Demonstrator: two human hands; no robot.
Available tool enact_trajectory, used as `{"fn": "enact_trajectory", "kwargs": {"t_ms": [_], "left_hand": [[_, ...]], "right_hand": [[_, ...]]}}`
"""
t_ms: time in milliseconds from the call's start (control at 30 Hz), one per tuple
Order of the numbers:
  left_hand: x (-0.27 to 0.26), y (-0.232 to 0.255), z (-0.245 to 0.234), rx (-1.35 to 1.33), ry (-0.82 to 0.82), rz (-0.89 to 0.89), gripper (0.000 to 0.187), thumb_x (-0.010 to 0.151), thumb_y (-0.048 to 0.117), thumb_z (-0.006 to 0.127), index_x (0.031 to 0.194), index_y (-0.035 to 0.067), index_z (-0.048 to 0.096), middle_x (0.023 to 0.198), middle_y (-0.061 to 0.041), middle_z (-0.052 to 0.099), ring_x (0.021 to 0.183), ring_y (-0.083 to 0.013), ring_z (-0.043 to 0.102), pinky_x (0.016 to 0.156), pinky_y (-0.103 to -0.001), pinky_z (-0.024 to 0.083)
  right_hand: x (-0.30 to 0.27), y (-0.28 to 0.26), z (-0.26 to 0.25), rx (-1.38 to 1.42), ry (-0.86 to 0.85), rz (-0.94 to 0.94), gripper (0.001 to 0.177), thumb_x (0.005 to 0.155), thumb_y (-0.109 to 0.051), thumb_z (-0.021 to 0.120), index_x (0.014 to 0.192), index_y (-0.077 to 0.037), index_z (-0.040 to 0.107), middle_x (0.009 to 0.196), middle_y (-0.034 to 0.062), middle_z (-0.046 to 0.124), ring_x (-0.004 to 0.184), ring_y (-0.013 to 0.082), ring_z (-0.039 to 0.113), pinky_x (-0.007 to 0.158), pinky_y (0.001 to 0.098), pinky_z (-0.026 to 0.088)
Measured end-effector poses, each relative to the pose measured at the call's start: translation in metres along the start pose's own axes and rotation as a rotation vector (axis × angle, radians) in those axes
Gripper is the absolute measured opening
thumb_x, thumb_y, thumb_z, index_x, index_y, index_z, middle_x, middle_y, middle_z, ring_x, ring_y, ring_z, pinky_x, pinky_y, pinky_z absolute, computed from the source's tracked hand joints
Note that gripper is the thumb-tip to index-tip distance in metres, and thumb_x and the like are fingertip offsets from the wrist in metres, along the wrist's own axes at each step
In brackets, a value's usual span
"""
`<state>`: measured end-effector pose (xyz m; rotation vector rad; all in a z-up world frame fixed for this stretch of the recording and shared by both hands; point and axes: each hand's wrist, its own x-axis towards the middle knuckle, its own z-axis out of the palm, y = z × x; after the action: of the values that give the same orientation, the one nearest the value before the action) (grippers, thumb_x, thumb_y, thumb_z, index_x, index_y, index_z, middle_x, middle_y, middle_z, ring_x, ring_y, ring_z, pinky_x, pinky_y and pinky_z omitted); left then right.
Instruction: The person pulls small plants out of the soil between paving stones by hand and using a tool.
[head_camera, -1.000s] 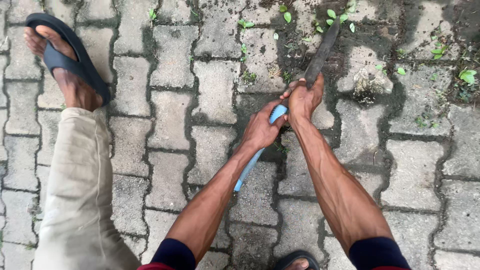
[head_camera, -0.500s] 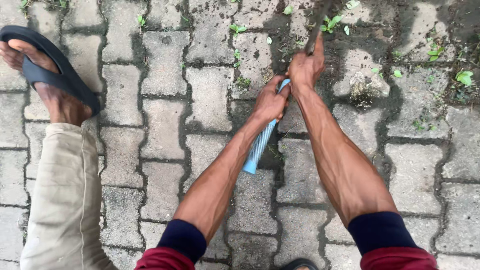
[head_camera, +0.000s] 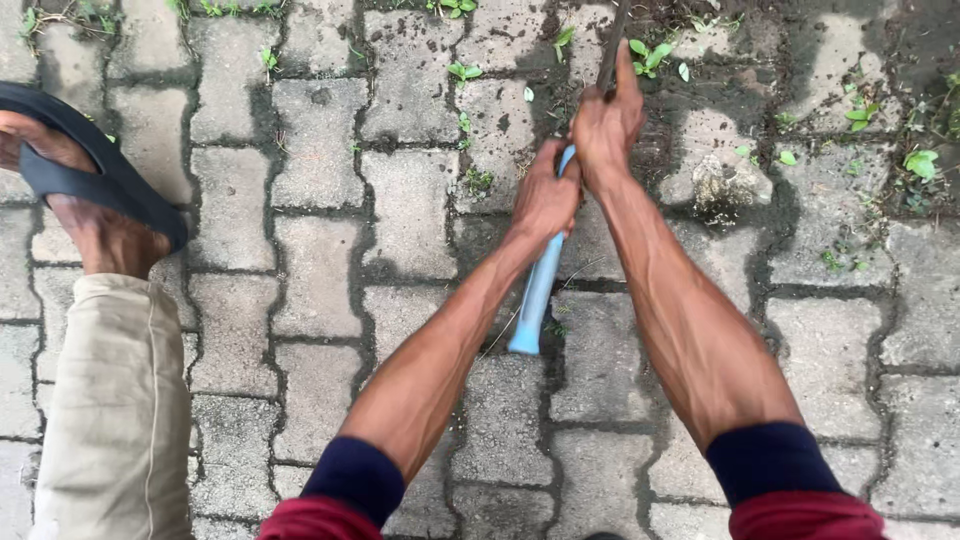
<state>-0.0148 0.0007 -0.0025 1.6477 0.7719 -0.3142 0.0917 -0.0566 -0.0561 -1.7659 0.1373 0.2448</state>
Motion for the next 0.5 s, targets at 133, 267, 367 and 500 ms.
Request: {"fn": "enact_trajectory", "kwargs": {"t_ms": [133, 267, 367, 500], "left_hand": [[-0.063, -0.071, 0.049, -0.106, 0.25, 0.07, 0.032, 0.11, 0.031, 0.043, 0.136, 0.013, 0.047, 0.082, -0.015, 0.068, 0.053, -0.0211, 0.061, 0.046, -0.043, 0.048], [-0.069, -0.1, 0.059, 0.148, 0.142, 0.273, 0.031, 0.117, 0.03, 0.046, 0.141, 0.012, 0.049, 0.095, -0.022, 0.072, 0.077, -0.033, 0.072, 0.064, -0.048, 0.051], [-0.096, -0.095, 0.043, 0.015, -0.092, -0.183, 0.041, 0.103, 0.032, 0.041, 0.141, 0.016, 0.048, 0.076, -0.023, 0.066, 0.059, -0.0336, 0.064, 0.053, -0.049, 0.052], [-0.14, -0.11, 0.066, -0.321, 0.225, 0.1, 0.041, 0.113, 0.037, 0.042, 0.142, 0.008, 0.041, 0.09, -0.011, 0.067, 0.068, -0.0208, 0.066, 0.055, -0.042, 0.054]], "right_hand": [[-0.075, 0.009, -0.023, -0.197, -0.226, -0.196, 0.075, 0.093, 0.001, 0.056, 0.162, -0.024, 0.04, 0.142, 0.0188, 0.062, 0.069, 0.0081, 0.062, 0.05, 0.0201, 0.054], [-0.111, 0.015, -0.05, -0.106, 0.019, -0.148, 0.072, 0.091, 0.002, 0.05, 0.158, -0.023, 0.043, 0.153, 0.0153, 0.056, 0.065, 0.0109, 0.061, 0.045, 0.0238, 0.055], [-0.136, 0.017, -0.061, -0.175, 0.053, -0.21, 0.066, 0.107, -0.007, 0.057, 0.165, -0.026, 0.033, 0.11, 0.0111, 0.071, 0.063, 0.0133, 0.048, 0.054, 0.0271, 0.048], [-0.165, 0.007, -0.037, -0.287, -0.213, -0.42, 0.078, 0.089, 0.001, 0.061, 0.161, -0.025, 0.042, 0.101, 0.0122, 0.062, 0.078, 0.0128, 0.055, 0.062, 0.0292, 0.056]]}}
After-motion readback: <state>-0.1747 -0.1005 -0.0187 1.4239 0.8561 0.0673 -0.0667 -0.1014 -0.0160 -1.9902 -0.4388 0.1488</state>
